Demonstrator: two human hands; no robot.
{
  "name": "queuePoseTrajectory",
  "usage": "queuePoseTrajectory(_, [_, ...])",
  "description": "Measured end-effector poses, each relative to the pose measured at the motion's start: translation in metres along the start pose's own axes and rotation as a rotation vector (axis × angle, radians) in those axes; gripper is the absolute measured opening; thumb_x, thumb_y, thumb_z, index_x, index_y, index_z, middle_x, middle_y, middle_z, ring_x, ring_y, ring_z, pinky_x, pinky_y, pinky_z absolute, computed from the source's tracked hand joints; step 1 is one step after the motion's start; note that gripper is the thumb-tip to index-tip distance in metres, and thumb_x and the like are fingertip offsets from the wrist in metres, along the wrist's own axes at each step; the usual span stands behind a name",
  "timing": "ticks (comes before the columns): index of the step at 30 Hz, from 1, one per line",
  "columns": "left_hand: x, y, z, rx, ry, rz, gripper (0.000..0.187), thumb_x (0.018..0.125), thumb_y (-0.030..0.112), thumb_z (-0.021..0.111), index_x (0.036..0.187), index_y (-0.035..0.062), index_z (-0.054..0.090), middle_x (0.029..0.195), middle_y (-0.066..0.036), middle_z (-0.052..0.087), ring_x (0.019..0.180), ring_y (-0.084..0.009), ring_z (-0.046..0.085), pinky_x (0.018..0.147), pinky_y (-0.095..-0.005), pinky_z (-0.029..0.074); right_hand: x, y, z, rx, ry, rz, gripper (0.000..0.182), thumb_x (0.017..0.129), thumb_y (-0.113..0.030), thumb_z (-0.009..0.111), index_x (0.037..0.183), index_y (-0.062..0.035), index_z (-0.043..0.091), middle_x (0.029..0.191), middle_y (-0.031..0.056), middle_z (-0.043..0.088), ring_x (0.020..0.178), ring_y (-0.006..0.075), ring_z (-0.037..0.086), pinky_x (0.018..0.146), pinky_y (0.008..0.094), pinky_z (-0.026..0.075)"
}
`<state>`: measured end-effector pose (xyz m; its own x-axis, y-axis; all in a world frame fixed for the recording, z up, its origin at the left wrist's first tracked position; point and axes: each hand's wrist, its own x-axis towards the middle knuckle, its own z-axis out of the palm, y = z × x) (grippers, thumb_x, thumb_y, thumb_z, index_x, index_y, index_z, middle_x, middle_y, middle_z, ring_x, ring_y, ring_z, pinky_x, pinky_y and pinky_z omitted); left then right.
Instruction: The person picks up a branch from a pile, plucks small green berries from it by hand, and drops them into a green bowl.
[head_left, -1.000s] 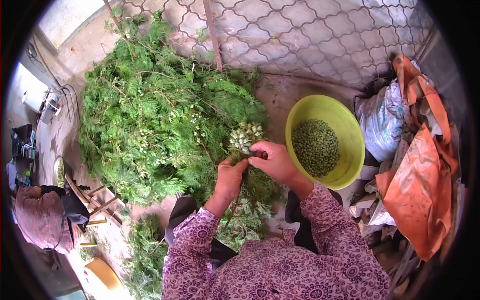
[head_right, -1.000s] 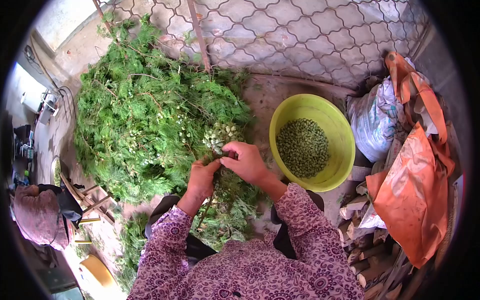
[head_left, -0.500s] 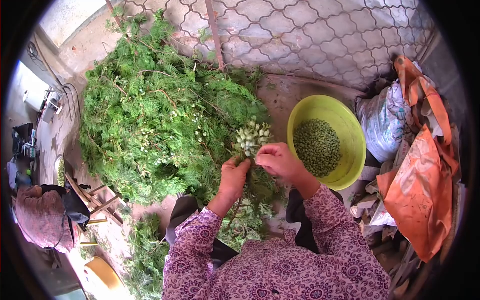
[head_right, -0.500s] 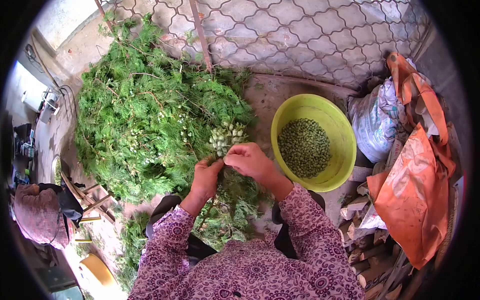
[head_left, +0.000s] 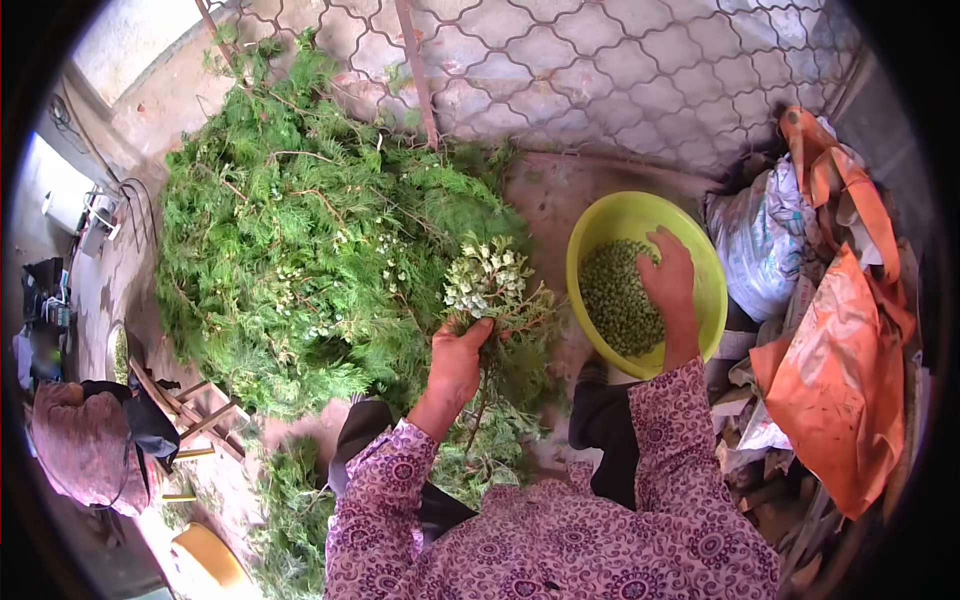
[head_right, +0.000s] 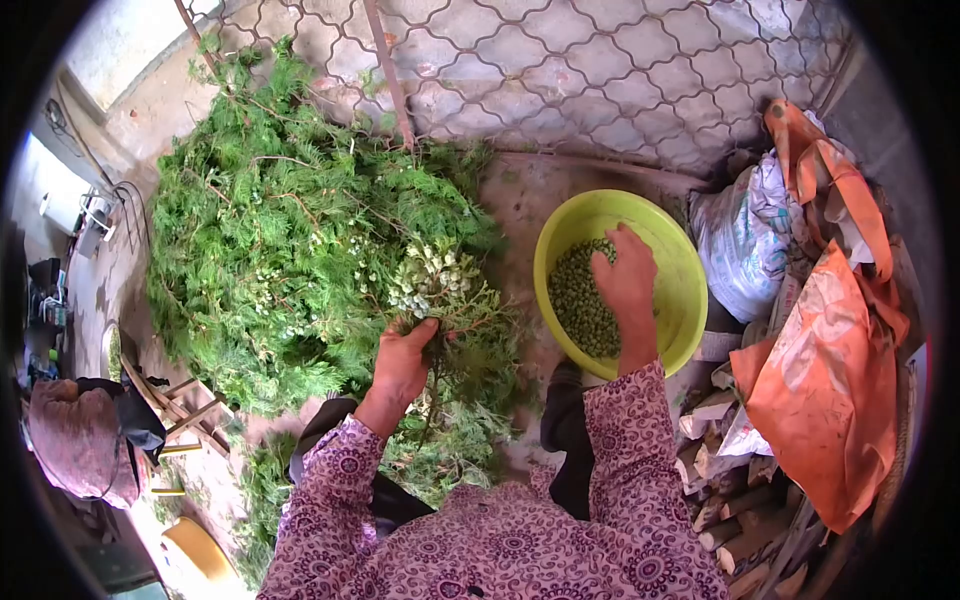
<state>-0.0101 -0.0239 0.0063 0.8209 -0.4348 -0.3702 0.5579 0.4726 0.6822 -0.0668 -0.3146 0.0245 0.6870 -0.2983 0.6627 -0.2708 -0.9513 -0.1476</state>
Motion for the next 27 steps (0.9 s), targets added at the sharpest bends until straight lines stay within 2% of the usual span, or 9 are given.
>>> queuePoseTrajectory(2, [0.001, -0.002, 0.001, -0.004, -0.008, -0.005, 0.008, 0.080, -0.002, 0.053, 0.087, -0.0004, 0.057, 0.083, -0.009, 0.062, 0.068, -0.0174, 0.060, 0.060, -0.0288, 0.051, -0.002, 0.000, 0.002, 0.134, -0.023, 0.001, 0.022, 0.069, -0.009, 0.061, 0.090, 0.0000, 0.059, 0.080, 0.0081, 0.061, 0.074, 0.0149, 0.057, 0.068, 0.0243, 0.045])
queuePoseTrajectory(4, [0.005, -0.007, -0.001, 0.009, -0.027, 0.037, 0.007, 0.080, -0.003, 0.053, 0.086, -0.0004, 0.057, 0.082, -0.009, 0.061, 0.066, -0.0179, 0.060, 0.058, -0.0292, 0.051, 0.000, -0.020, 0.001, 0.910, -0.442, 0.418, 0.020, 0.072, -0.010, 0.061, 0.088, 0.0013, 0.059, 0.076, 0.0053, 0.061, 0.071, 0.0123, 0.057, 0.066, 0.0233, 0.044])
queuePoseTrajectory(5, [0.005, -0.008, -0.001, 0.013, -0.031, 0.034, 0.007, 0.080, -0.003, 0.053, 0.086, -0.0004, 0.057, 0.082, -0.009, 0.061, 0.066, -0.0179, 0.060, 0.058, -0.0292, 0.051, 0.003, -0.030, -0.003, 0.908, -0.437, 0.422, 0.020, 0.072, -0.010, 0.061, 0.088, 0.0013, 0.059, 0.076, 0.0053, 0.061, 0.071, 0.0123, 0.057, 0.066, 0.0233, 0.044])
queuePoseTrajectory(7, [0.003, -0.006, 0.002, -0.001, -0.011, 0.009, 0.009, 0.079, -0.004, 0.053, 0.086, -0.0008, 0.057, 0.082, -0.009, 0.061, 0.064, -0.0178, 0.059, 0.058, -0.0290, 0.051, 0.011, -0.049, -0.016, 1.158, -0.640, 0.562, 0.015, 0.078, -0.011, 0.058, 0.086, 0.0017, 0.059, 0.077, 0.0026, 0.059, 0.072, 0.0096, 0.056, 0.067, 0.0225, 0.045])
queuePoseTrajectory(10, [0.001, -0.003, 0.006, 0.032, 0.007, 0.004, 0.009, 0.078, -0.004, 0.054, 0.085, -0.0003, 0.058, 0.080, -0.008, 0.062, 0.062, -0.0159, 0.058, 0.057, -0.0273, 0.049, 0.012, -0.063, -0.020, 1.287, -0.763, 0.563, 0.015, 0.077, -0.011, 0.061, 0.085, 0.0013, 0.058, 0.075, 0.0020, 0.057, 0.069, 0.0080, 0.054, 0.065, 0.0223, 0.045])
queuePoseTrajectory(13, [0.000, -0.003, 0.005, 0.108, 0.002, 0.025, 0.007, 0.078, -0.002, 0.055, 0.084, 0.0002, 0.059, 0.075, -0.007, 0.062, 0.061, -0.0141, 0.057, 0.057, -0.0249, 0.047, 0.005, -0.081, -0.016, 1.193, -0.845, 0.428, 0.018, 0.075, -0.012, 0.064, 0.087, 0.0006, 0.057, 0.077, 0.0015, 0.057, 0.069, 0.0072, 0.054, 0.065, 0.0220, 0.044])
queuePoseTrajectory(17, [-0.003, -0.001, 0.008, 0.129, 0.003, 0.042, 0.006, 0.078, 0.000, 0.056, 0.082, 0.0009, 0.060, 0.072, -0.006, 0.061, 0.059, -0.0122, 0.056, 0.055, -0.0232, 0.045, -0.005, -0.094, 0.000, 1.163, -0.778, 0.331, 0.029, 0.071, -0.011, 0.069, 0.093, -0.0003, 0.054, 0.081, 0.0009, 0.056, 0.073, 0.0062, 0.052, 0.065, 0.0215, 0.044])
queuePoseTrajectory(23, [-0.004, 0.001, 0.007, 0.150, 0.024, 0.053, 0.006, 0.077, 0.002, 0.058, 0.083, 0.0019, 0.061, 0.072, -0.004, 0.061, 0.057, -0.0103, 0.055, 0.052, -0.0218, 0.044, -0.004, -0.120, -0.015, 1.147, -0.717, 0.362, 0.038, 0.069, -0.012, 0.071, 0.100, 0.0008, 0.052, 0.085, 0.0033, 0.056, 0.076, 0.0070, 0.054, 0.066, 0.0221, 0.046])
queuePoseTrajectory(27, [-0.005, 0.002, 0.007, 0.173, 0.026, 0.079, 0.007, 0.077, 0.003, 0.059, 0.084, 0.0022, 0.060, 0.072, -0.003, 0.061, 0.055, -0.0098, 0.054, 0.052, -0.0214, 0.043, -0.009, -0.123, -0.007, 1.056, -0.762, 0.335, 0.044, 0.069, -0.012, 0.071, 0.105, 0.0009, 0.049, 0.086, 0.0048, 0.056, 0.076, 0.0077, 0.054, 0.065, 0.0228, 0.047])
